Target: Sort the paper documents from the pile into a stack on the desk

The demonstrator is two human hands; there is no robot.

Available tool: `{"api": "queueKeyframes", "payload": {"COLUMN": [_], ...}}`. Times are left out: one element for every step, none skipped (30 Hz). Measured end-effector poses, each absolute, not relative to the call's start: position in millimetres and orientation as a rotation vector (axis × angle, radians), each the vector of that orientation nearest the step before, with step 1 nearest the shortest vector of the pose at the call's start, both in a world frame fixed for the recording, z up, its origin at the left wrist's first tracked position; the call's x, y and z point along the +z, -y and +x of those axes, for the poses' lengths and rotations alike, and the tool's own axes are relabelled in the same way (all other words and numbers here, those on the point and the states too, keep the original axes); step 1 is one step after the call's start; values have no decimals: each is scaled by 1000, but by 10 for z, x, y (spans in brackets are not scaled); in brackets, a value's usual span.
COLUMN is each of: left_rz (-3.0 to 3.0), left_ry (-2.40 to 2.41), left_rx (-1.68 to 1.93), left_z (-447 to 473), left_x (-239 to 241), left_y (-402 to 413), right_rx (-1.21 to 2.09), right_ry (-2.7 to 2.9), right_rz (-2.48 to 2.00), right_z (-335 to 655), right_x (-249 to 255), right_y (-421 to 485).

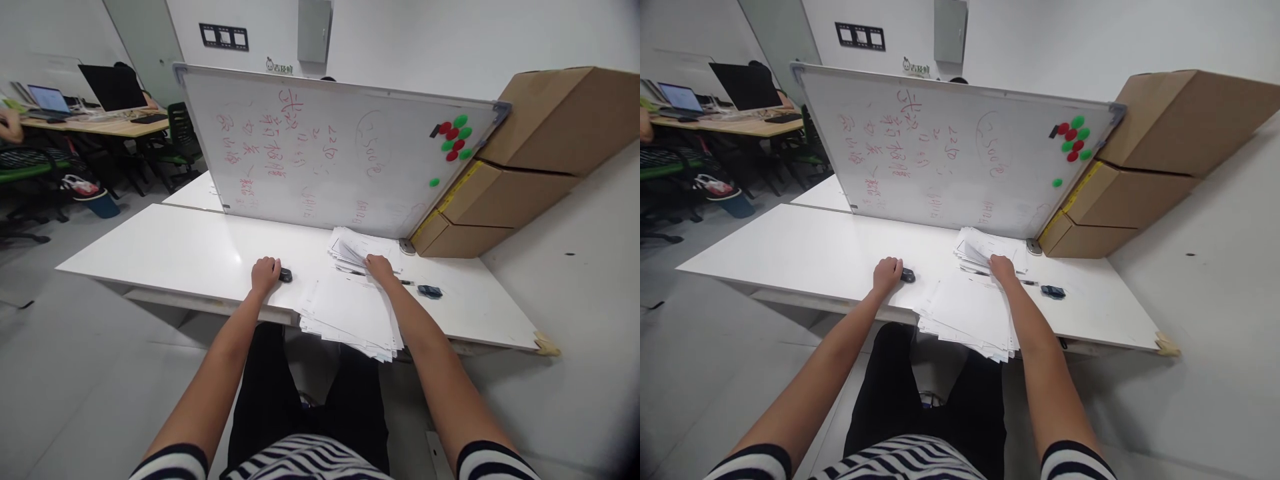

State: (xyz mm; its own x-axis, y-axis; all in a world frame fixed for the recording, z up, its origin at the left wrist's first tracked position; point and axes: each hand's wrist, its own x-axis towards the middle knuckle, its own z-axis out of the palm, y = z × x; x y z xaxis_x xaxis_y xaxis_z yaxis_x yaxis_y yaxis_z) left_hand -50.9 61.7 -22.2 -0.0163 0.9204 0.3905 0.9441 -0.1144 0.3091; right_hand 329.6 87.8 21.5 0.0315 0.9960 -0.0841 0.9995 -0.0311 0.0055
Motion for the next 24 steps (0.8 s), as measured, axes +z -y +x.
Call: {"api": "queueKeyframes", "payload": {"left_rz": [-2167, -2164, -2162, -2159, -2156, -2149, -2144, -2141, -2139, -2143, -2149, -2154, -2155, -2153, -2147, -2137, -2129, -2133, -2166, -2235, -2334, -2487, -2635, -2771], "left_ry": [2060, 2059, 2057, 2054, 2050, 2045, 2039, 2034, 2031, 2029, 2028, 2028, 2025, 2013, 1990, 1955, 1913, 1865, 1817, 1776, 1747, 1713, 1710, 1701], "left_rx": [-786, -778, -772, -769, -771, -775, -781, -789, -796, -801, -802, -801, -804, -816, -842, -883, -936, -991, -1038, -1068, -1074, -1040, -981, -868], "left_z": [-508, -507, -506, -505, -504, -503, -502, -503, -504, -507, -513, -522, -531, -541, -546, -545, -532, -505, -463, -404, -329, -242, -146, -45], "left_x": [-220, -218, -216, -217, -219, -223, -229, -235, -242, -247, -249, -247, -241, -229, -211, -187, -156, -118, -74, -24, 31, 88, 147, 204], "left_y": [-617, -616, -616, -616, -617, -619, -622, -626, -632, -638, -644, -649, -651, -649, -642, -625, -596, -551, -485, -395, -281, -144, 11, 179], "right_rx": [-85, -84, -83, -79, -68, -48, -16, 31, 81, 140, 221, 247, 201, 71, -86, -292, -524, -763, -996, -1209, -1404, -1584, -1745, -1880], "right_ry": [-2139, -2137, -2137, -2141, -2148, -2159, -2165, -2188, -2218, -2256, -2403, -2527, -2617, -2665, -2648, -2626, -2591, -2541, -2488, -2429, -2370, -2314, -2260, -2194], "right_rz": [2226, 2243, 2261, 2281, 2305, 2331, 2355, 2394, 2440, 2494, 2633, 2784, 2946, 3085, 3235, 3334, 3393, 3420, 3415, 3396, 3366, 3329, 3294, 3272], "right_z": [3277, 3256, 3234, 3210, 3185, 3159, 3129, 3096, 3060, 3019, 2974, 2923, 2865, 2802, 2736, 2671, 2611, 2561, 2524, 2501, 2491, 2493, 2506, 2526], "right_x": [225, 242, 268, 303, 348, 401, 458, 515, 569, 613, 645, 663, 667, 657, 634, 601, 560, 511, 458, 402, 346, 291, 239, 190], "right_y": [-868, -859, -846, -826, -791, -735, -649, -529, -373, -182, 38, 275, 517, 750, 961, 1142, 1288, 1401, 1485, 1545, 1587, 1617, 1638, 1651]}}
